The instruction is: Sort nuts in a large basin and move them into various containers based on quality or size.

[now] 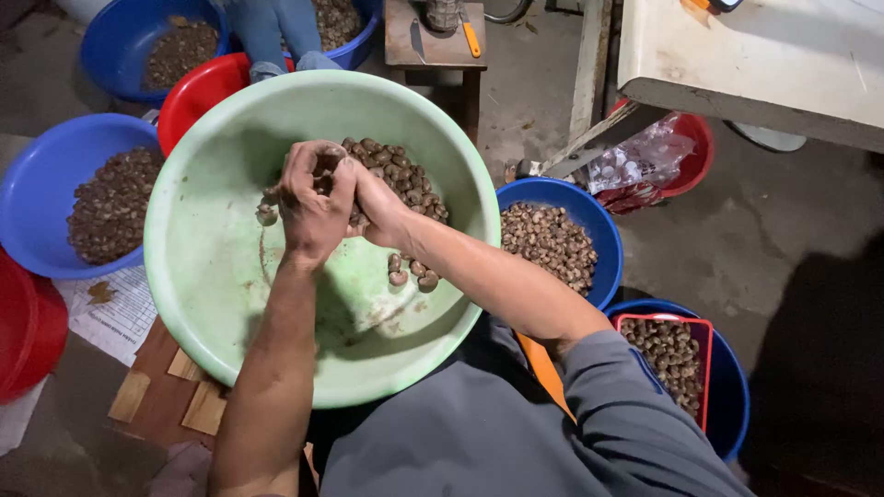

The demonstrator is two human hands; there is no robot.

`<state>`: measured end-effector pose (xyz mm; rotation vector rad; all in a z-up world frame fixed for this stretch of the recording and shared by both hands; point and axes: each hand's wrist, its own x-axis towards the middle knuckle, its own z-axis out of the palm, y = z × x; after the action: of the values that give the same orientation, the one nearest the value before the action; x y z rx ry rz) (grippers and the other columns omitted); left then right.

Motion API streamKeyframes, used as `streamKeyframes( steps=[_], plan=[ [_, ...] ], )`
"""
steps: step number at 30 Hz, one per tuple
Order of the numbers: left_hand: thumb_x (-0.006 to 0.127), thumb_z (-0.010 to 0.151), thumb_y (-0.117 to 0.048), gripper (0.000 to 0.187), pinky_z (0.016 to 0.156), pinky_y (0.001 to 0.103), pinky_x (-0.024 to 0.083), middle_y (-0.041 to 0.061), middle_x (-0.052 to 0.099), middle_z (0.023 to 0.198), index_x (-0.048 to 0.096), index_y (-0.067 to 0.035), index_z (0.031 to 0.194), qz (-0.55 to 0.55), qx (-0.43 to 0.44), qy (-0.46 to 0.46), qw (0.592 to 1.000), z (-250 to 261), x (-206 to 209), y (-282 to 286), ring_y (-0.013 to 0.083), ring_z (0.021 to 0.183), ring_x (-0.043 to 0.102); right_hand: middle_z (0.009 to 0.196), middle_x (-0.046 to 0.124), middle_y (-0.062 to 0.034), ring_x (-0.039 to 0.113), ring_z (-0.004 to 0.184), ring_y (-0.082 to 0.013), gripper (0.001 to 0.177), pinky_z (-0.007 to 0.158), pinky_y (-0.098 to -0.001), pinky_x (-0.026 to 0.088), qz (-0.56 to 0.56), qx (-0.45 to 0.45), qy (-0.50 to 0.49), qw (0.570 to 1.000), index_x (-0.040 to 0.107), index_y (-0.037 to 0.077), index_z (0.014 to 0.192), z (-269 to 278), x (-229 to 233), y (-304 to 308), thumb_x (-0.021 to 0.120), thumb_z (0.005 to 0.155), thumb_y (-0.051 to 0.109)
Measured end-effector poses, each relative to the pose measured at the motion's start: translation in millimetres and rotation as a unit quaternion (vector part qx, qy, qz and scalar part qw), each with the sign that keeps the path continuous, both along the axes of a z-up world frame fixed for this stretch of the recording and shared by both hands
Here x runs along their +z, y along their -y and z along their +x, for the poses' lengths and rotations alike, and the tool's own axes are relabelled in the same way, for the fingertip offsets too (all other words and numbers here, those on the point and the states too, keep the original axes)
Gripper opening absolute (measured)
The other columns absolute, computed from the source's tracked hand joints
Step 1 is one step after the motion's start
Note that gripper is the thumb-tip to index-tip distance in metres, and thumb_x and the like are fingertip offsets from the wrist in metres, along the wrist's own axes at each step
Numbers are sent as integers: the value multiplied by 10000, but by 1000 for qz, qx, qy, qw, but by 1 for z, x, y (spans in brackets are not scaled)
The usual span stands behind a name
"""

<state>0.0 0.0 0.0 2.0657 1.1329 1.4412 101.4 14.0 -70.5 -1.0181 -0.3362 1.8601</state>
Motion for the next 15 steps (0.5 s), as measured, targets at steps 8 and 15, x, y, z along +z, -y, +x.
streamKeyframes(
  steps=[8, 15],
  plan=[
    [707, 911, -106, 209, 783, 444, 588, 162, 670, 1174, 699, -42, 1109, 11, -15, -60, 998, -3, -10, -3, 390, 1077, 651, 813, 663, -10, 683, 670, -132, 565, 575, -307, 642, 88, -9, -20, 996, 648, 137, 1046, 17, 45, 15, 619, 918, 687],
    [505, 1118, -415, 404, 990, 537, 526, 202, 670, 1198, 642, -59, 1253, -123, -35, 48, 991, 4, 20, 9, 369, 1130, 654, 687, 643, -34, 718, 634, -163, 591, 513, -261, 621, 84, -26, -13, 996, 607, 88, 748, 38, 55, 0, 689, 828, 667]
  ],
)
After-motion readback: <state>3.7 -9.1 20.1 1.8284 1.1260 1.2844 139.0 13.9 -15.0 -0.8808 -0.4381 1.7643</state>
